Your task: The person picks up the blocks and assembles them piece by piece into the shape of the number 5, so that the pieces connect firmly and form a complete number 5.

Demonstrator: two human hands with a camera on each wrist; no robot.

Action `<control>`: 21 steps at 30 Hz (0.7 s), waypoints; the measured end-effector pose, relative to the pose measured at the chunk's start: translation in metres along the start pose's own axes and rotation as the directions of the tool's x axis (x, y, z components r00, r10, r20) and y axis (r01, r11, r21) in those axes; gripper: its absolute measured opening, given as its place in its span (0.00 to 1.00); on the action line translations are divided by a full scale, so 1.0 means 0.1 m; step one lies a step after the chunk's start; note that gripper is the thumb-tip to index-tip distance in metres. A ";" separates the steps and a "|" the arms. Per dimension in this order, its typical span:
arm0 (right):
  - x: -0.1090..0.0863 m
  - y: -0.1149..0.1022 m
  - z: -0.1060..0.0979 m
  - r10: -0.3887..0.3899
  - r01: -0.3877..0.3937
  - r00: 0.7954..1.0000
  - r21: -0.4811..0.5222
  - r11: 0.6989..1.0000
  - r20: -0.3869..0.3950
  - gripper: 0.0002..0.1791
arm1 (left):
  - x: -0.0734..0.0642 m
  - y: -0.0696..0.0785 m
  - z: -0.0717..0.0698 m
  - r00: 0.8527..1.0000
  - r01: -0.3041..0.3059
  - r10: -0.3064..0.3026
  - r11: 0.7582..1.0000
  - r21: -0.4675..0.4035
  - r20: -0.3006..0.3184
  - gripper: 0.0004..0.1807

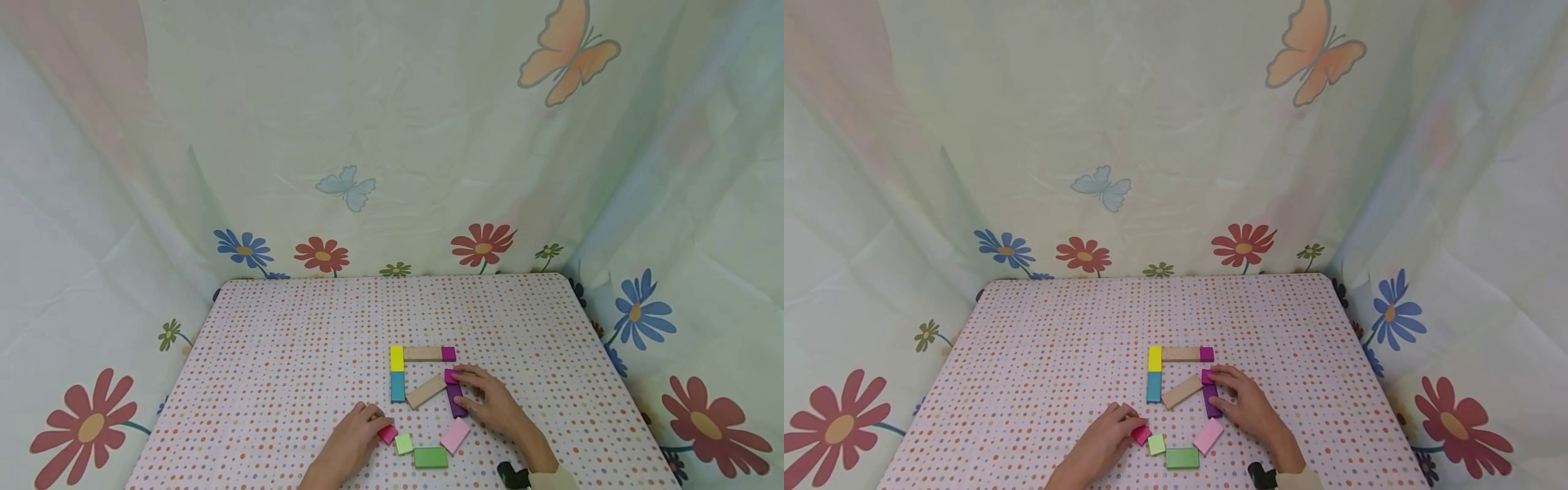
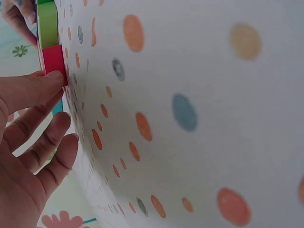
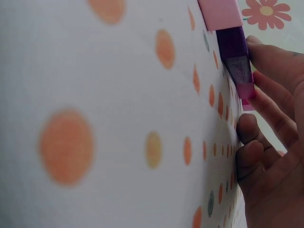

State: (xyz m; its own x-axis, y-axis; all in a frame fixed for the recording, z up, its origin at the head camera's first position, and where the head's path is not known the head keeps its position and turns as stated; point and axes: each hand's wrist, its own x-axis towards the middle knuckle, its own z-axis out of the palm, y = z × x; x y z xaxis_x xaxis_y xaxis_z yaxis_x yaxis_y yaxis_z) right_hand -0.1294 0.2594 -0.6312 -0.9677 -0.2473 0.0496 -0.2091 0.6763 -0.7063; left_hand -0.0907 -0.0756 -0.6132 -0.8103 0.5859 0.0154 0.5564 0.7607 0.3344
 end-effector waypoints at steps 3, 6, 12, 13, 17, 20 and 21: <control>0.00 0.00 0.00 0.004 -0.004 1.000 0.008 1.000 0.000 0.26 | 0.00 -0.01 0.01 1.000 -0.004 0.004 1.000 -0.011 0.001 0.18; 0.00 0.00 0.01 0.002 -0.002 1.000 0.015 1.000 -0.003 0.27 | 0.00 -0.01 0.01 1.000 -0.015 0.015 1.000 -0.014 -0.013 0.18; -0.01 0.00 0.01 -0.007 0.007 1.000 0.020 1.000 -0.012 0.26 | -0.02 -0.01 -0.02 1.000 -0.007 0.006 0.999 -0.050 -0.017 0.20; -0.01 0.00 0.01 -0.011 0.011 1.000 0.016 1.000 -0.011 0.26 | -0.02 -0.01 -0.02 1.000 0.001 -0.002 0.998 -0.063 -0.015 0.20; -0.01 -0.02 0.00 0.000 0.000 1.000 0.006 1.000 -0.003 0.26 | -0.04 -0.04 -0.03 0.999 0.005 -0.010 0.996 -0.094 -0.045 0.21; -0.01 -0.04 -0.01 0.004 -0.004 1.000 -0.003 1.000 0.007 0.26 | -0.05 -0.06 -0.04 0.996 0.002 -0.009 0.997 -0.080 -0.088 0.19; -0.01 -0.05 -0.02 0.000 0.000 1.000 -0.012 1.000 0.009 0.26 | -0.06 -0.07 -0.04 0.995 0.003 -0.010 0.998 -0.069 -0.099 0.18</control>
State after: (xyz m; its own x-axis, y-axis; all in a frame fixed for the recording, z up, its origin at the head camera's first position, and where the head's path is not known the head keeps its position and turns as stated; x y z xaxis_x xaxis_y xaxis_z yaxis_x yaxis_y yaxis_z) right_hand -0.1277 0.2576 -0.6268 -0.9664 -0.2535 0.0433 -0.2109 0.6846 -0.6977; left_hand -0.0907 -0.0850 -0.6114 -0.8299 0.5478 0.1055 0.5399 0.7412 0.3989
